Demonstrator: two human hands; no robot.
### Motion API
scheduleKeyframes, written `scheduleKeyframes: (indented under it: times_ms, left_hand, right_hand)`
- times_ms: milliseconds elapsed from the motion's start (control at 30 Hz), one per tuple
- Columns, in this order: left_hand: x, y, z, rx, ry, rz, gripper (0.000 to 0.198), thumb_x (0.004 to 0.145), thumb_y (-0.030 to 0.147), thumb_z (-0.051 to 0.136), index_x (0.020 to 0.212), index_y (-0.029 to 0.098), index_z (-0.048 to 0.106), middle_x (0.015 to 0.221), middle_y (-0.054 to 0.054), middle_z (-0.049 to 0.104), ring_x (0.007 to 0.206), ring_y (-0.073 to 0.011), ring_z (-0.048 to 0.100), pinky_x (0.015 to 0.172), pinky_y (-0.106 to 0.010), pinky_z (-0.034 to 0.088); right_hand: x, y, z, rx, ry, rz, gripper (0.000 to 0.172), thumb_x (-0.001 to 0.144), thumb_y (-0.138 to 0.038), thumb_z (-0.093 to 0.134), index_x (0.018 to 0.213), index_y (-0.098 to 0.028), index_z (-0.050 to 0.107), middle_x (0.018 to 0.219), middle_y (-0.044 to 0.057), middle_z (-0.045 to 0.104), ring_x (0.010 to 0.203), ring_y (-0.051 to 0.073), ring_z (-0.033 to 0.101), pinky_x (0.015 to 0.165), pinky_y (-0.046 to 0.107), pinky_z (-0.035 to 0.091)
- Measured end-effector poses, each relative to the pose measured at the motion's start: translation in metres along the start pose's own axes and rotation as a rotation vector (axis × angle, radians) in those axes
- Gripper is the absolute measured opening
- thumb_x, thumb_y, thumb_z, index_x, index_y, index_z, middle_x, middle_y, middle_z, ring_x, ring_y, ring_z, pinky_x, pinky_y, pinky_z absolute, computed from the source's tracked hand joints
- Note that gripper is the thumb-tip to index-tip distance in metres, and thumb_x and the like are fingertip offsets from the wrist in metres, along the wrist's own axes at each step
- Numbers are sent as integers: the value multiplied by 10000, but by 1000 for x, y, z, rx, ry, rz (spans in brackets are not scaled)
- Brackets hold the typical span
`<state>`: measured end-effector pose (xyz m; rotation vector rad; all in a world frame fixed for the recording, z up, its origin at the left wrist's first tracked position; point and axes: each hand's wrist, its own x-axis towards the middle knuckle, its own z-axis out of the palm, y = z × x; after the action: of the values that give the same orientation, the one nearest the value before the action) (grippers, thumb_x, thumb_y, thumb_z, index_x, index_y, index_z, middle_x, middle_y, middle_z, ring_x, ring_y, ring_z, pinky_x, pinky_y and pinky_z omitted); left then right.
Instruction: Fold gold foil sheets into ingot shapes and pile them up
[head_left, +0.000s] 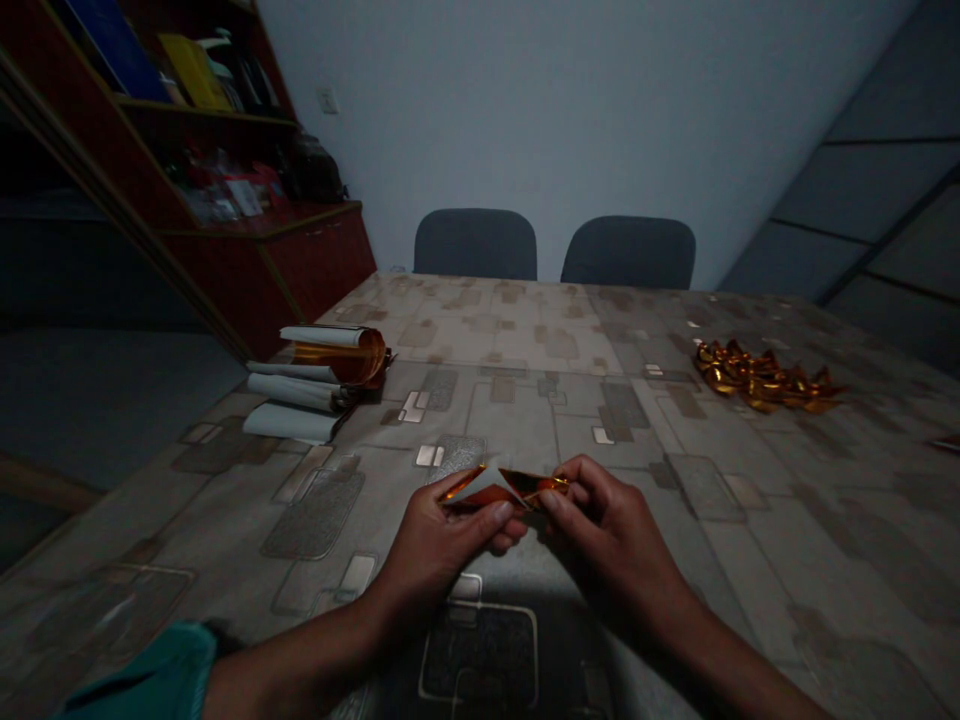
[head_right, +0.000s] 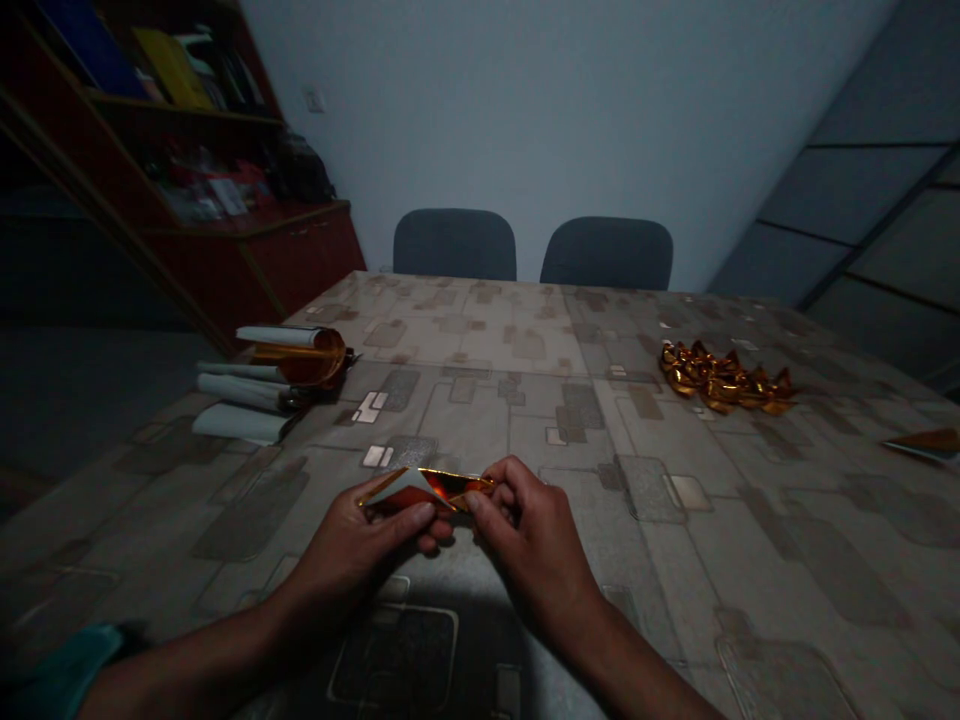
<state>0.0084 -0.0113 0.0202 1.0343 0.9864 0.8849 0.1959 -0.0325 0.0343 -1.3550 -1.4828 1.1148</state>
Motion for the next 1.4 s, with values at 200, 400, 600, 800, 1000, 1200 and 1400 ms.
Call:
scheduleKeyframes:
  times_ms: [200, 400, 600, 800, 1000, 1200, 1400]
  left_hand:
    - [-1, 3, 2, -26, -42, -52, 383, 741, 376, 821, 997, 109, 723, 873, -112, 774, 772, -205, 733, 671, -274, 570]
    - [-2, 1, 2, -11, -45, -46, 339, 731, 383, 822, 902, 105, 732, 807, -103, 767, 718, -194, 718, 658, -280, 572]
    - [-1, 3, 2, -45, -45, -83, 371, 685, 398, 859, 881, 104, 745, 711, -64, 745, 608, -140, 677, 593, -224, 549]
    - [0, 5, 3, -96, -33, -111, 385, 688, 376, 869, 922, 104, 729, 752, -85, 765, 669, -156, 717, 581, -196, 539]
    - [-4, 8, 4, -103, -82, -117, 320, 720, 338, 849, 901, 100, 734, 740, -86, 770, 677, -154, 726, 571, -181, 532]
    - [-5, 6, 4, -94, -104, -102, 301, 722, 328, 843, 887, 100, 735, 750, -82, 772, 690, -151, 726, 589, -185, 544]
    - [-3, 5, 6, -98, -91, -66, 268, 716, 330, 849, 791, 109, 718, 703, -62, 760, 629, -128, 707, 575, -176, 539]
  right_hand:
    - [0, -1, -2, -87, 45, -12, 163, 843, -324, 626, 745, -213, 556, 575, -49, 488, 530, 122, 431, 495, 260, 301]
    - [1, -2, -1, -97, 11, -6, 226, 781, -338, 673, 676, -226, 506, 542, -45, 503, 503, 121, 430, 476, 254, 284]
    - [-2, -7, -5, 30, -148, 20, 213, 800, -388, 700, 869, -211, 603, 642, -28, 566, 572, 132, 479, 512, 251, 317]
    - [-5, -11, -20, 224, -346, 83, 350, 856, -452, 692, 1108, -212, 665, 834, 39, 664, 713, 169, 585, 586, 271, 412]
    - [-1, -4, -22, 364, -395, 156, 210, 852, -358, 719, 950, -173, 699, 764, 37, 682, 629, 123, 579, 567, 244, 439]
    - [0, 3, -16, 295, -320, 158, 168, 832, -325, 730, 864, -170, 674, 702, 20, 678, 547, 100, 553, 518, 223, 405]
    - [-1, 5, -12, 248, -302, 149, 185, 838, -339, 714, 835, -169, 641, 660, 7, 637, 543, 101, 501, 506, 225, 343]
